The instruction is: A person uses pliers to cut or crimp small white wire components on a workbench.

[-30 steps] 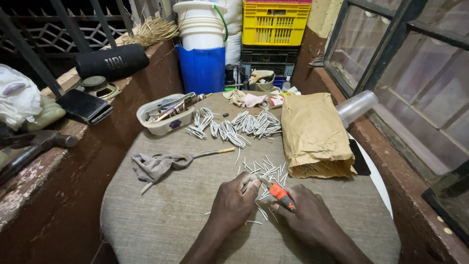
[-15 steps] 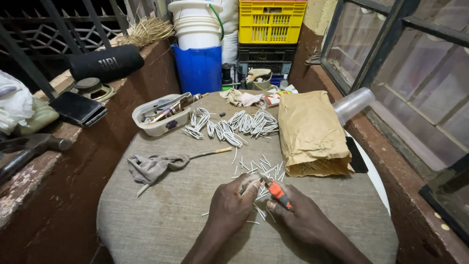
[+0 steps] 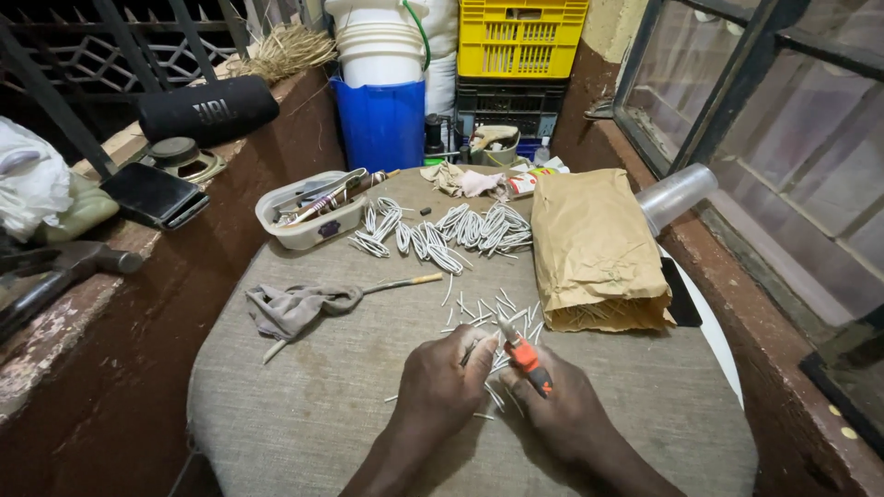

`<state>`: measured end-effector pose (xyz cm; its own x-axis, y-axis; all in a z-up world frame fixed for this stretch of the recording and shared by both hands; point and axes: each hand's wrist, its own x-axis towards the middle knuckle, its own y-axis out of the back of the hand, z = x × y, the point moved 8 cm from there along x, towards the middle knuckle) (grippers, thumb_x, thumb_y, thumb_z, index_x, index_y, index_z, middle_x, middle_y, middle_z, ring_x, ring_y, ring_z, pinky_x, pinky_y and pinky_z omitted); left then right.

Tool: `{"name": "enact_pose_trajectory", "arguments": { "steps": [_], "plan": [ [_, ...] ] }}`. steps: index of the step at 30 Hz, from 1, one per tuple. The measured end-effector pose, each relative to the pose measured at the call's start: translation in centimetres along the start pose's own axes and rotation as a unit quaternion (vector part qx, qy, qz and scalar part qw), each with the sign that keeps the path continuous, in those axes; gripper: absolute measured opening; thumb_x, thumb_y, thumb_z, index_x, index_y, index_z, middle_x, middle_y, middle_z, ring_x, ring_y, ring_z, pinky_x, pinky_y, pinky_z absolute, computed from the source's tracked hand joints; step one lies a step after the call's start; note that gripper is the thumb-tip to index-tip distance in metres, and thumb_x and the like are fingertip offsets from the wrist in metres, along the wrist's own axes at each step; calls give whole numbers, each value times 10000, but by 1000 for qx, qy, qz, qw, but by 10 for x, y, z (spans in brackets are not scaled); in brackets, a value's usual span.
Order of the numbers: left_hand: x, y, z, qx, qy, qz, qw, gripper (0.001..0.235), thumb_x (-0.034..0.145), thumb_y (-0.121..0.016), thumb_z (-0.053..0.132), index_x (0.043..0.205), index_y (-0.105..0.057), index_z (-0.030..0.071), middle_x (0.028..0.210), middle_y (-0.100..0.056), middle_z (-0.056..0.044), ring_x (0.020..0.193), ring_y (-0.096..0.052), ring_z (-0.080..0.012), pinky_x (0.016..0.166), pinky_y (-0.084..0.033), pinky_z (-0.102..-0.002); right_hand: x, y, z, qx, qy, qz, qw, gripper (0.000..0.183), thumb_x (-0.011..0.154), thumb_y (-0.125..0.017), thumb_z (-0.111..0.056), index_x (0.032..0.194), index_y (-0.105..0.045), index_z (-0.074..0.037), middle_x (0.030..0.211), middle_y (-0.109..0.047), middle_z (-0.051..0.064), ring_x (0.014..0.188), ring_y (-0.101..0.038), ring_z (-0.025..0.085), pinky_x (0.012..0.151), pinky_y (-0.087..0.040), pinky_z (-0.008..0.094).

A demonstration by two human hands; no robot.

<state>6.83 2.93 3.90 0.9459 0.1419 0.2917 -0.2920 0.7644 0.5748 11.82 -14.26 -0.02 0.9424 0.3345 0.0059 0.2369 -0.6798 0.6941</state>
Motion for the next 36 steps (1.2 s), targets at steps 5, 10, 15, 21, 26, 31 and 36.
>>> {"name": "enact_pose_trajectory", "arguments": {
  "steps": [5,10,15,21,26,31,36],
  "plan": [
    [0,0,-4,-112,-25,17,993,314,1020,-580,414,947,-731,149,691,-676,4,622,-628,-172,565,-469,-371,-30,-52,1,554,-40,-225,801,349,1008,-662,-307,917,-581,20,658,-535,158,509,-479,230,503,-376,387],
    [-4,12,3,-197,142,-43,969,261,946,-530,358,1041,-649,145,860,-686,-68,702,-727,-236,629,-542,-352,-23,-13,-2,230,-80,-179,953,209,1014,-726,-312,958,-744,-111,842,-636,0,794,-568,116,752,-513,289],
    [2,-5,-14,-174,110,-43,978,163,921,-518,267,994,-617,159,766,-643,-22,725,-574,-172,723,-474,-357,-12,6,28,-227,-59,-8,972,449,862,-740,-551,1066,-614,-171,1116,-680,139,1043,-649,416,872,-486,534],
    [2,-41,-28,-196,86,-145,966,241,1027,-622,329,873,-646,145,791,-724,-4,748,-664,-114,688,-542,-307,3,19,7,-5,16,11,1000,472,919,-636,-524,1255,-784,-227,1247,-829,-15,1154,-770,168,965,-549,326],
    [2,-31,-8,-117,23,-110,987,355,1006,-657,377,735,-587,158,763,-594,8,754,-559,-137,713,-437,-335,9,19,-4,158,-28,-1,987,270,987,-679,-329,903,-816,-112,812,-804,46,783,-766,147,682,-570,306],
    [0,-29,-18,-76,40,-110,990,400,1018,-667,458,766,-609,153,691,-577,32,683,-517,-122,637,-398,-341,15,17,5,111,-13,-1,994,444,1028,-688,-433,717,-634,-120,675,-596,17,655,-550,138,627,-431,341],
    [3,-46,-25,-136,51,-105,984,350,1040,-599,436,834,-609,154,757,-595,41,735,-537,-124,677,-441,-348,25,16,11,119,6,-19,993,486,985,-613,-548,736,-647,-132,655,-686,18,620,-598,137,640,-484,334]
  ]
}}
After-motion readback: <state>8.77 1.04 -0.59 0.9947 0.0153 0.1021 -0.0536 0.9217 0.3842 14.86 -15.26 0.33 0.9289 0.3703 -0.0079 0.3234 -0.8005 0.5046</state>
